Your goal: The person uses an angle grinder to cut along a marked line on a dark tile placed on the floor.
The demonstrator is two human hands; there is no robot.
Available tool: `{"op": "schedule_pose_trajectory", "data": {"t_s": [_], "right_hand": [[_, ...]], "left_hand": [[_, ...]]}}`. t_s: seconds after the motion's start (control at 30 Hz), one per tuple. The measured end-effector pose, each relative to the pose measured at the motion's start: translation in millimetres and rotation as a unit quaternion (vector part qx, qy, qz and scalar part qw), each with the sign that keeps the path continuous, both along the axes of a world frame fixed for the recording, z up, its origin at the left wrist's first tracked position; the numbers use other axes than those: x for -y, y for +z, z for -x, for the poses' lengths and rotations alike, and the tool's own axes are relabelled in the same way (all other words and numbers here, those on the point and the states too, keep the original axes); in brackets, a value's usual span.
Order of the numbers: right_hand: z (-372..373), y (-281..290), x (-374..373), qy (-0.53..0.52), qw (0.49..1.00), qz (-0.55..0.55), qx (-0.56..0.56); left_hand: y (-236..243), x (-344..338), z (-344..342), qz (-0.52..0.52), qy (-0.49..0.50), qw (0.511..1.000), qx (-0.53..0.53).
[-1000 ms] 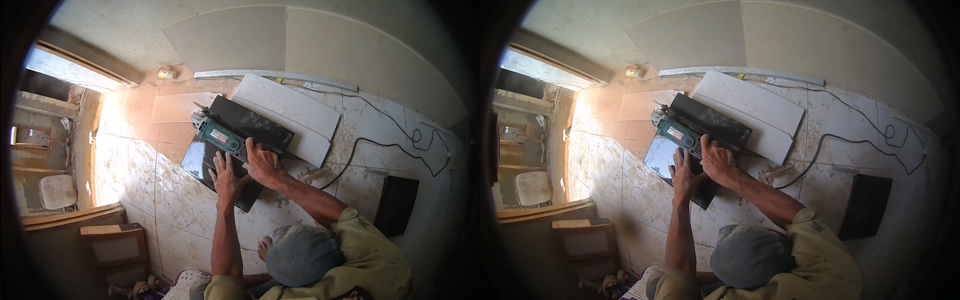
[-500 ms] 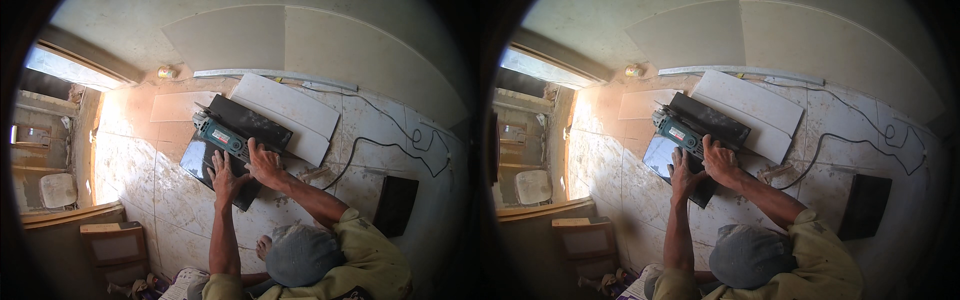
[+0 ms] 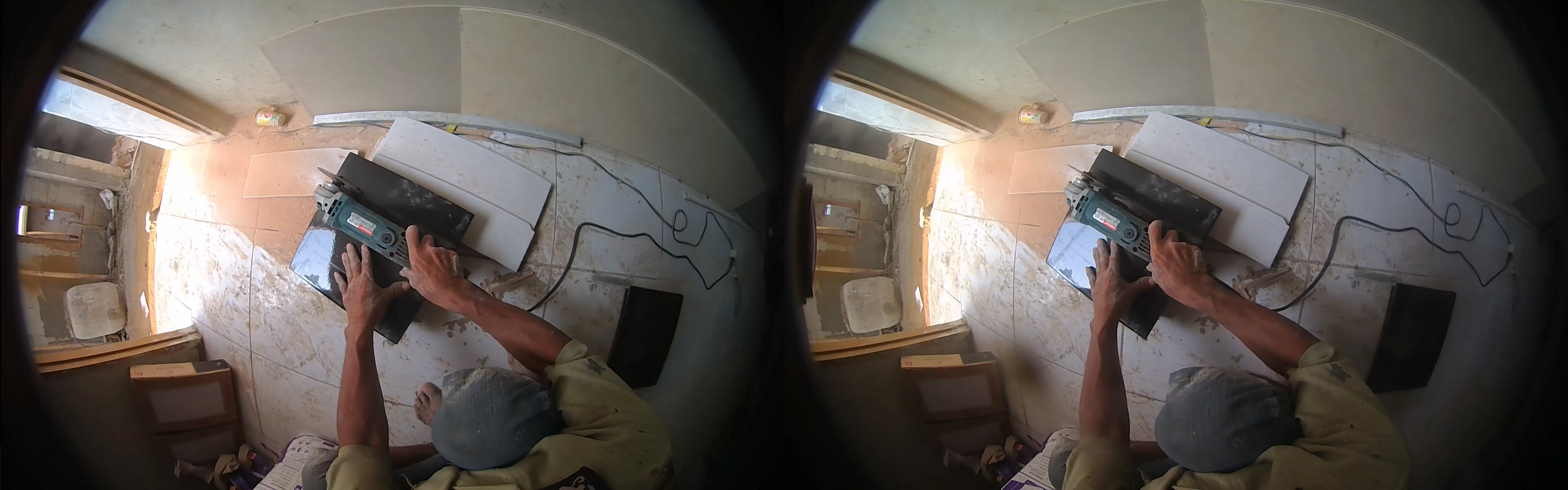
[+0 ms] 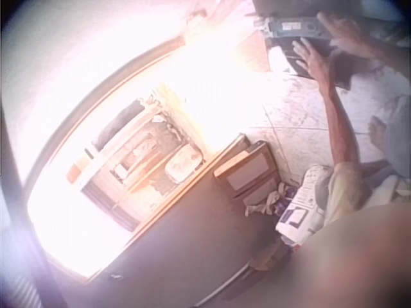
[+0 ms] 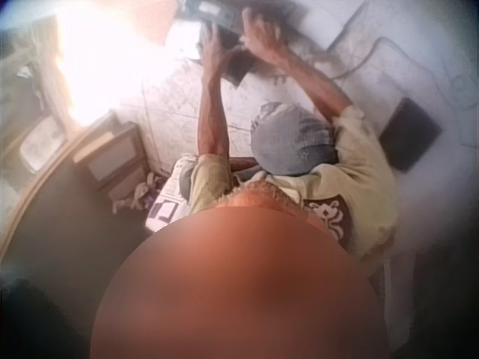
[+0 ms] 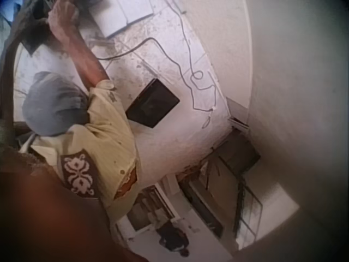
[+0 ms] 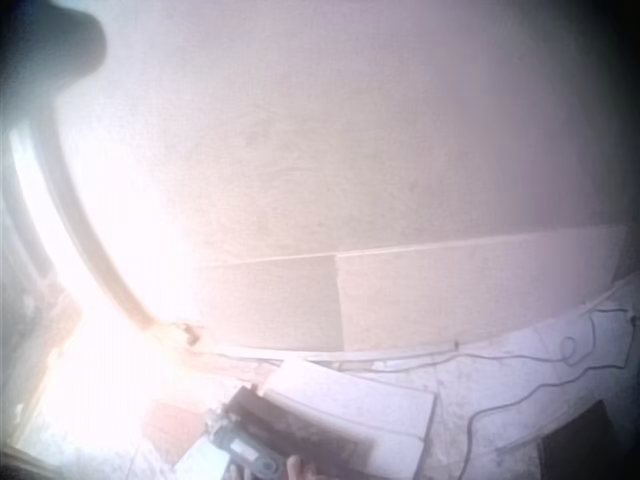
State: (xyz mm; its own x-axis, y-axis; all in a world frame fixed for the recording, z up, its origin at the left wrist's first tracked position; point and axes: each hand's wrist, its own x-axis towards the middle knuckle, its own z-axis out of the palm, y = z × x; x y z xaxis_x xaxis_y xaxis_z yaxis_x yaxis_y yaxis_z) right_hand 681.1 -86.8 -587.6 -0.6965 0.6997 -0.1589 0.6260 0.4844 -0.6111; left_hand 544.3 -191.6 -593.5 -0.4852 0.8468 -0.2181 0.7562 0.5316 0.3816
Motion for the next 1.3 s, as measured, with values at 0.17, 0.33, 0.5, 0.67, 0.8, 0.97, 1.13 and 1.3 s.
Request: {"op": "schedule_pose_trajectory", "data": {"t_s": [0.17,0.33,0.5,0.67,0.8,0.97,1.13,1.3], "right_hand": [[-3.9,0.0,0.9,0.001,1.0,0.005,-0.001],[-5.6,-2.5,1.6,0.008,0.999,-0.031,0.02],[-7.6,-2.2,2.1,0.006,0.999,-0.033,0.024],[-13.0,-4.1,4.0,0.002,0.999,-0.04,0.017],[-15.2,-3.5,6.2,-0.019,1.0,0.023,-0.009],[-15.7,-8.4,7.0,-0.022,0.999,0.011,-0.025],[-18.1,-5.1,9.1,-0.018,1.0,0.002,-0.016],[-22.3,-4.9,8.0,-0.013,1.0,0.015,-0.01]], "left_hand": [[-2.4,0.7,1.4,0.003,0.0,1.0,-0.002],[-1.1,-0.7,0.2,0.004,0.0,1.0,0.0],[-1.4,-0.2,1.7,0.013,0.002,1.0,-0.002],[0.8,-1.5,0.6,0.013,-0.001,1.0,-0.002],[0.3,-1.1,1.7,0.012,-0.003,1.0,-0.001],[-1.0,-1.7,1.0,0.012,-0.005,1.0,0.003],[-0.1,0.0,1.2,0.006,-0.005,1.0,0.004],[-1.5,-1.9,0.6,0.004,-0.003,1.0,0.0]]}}
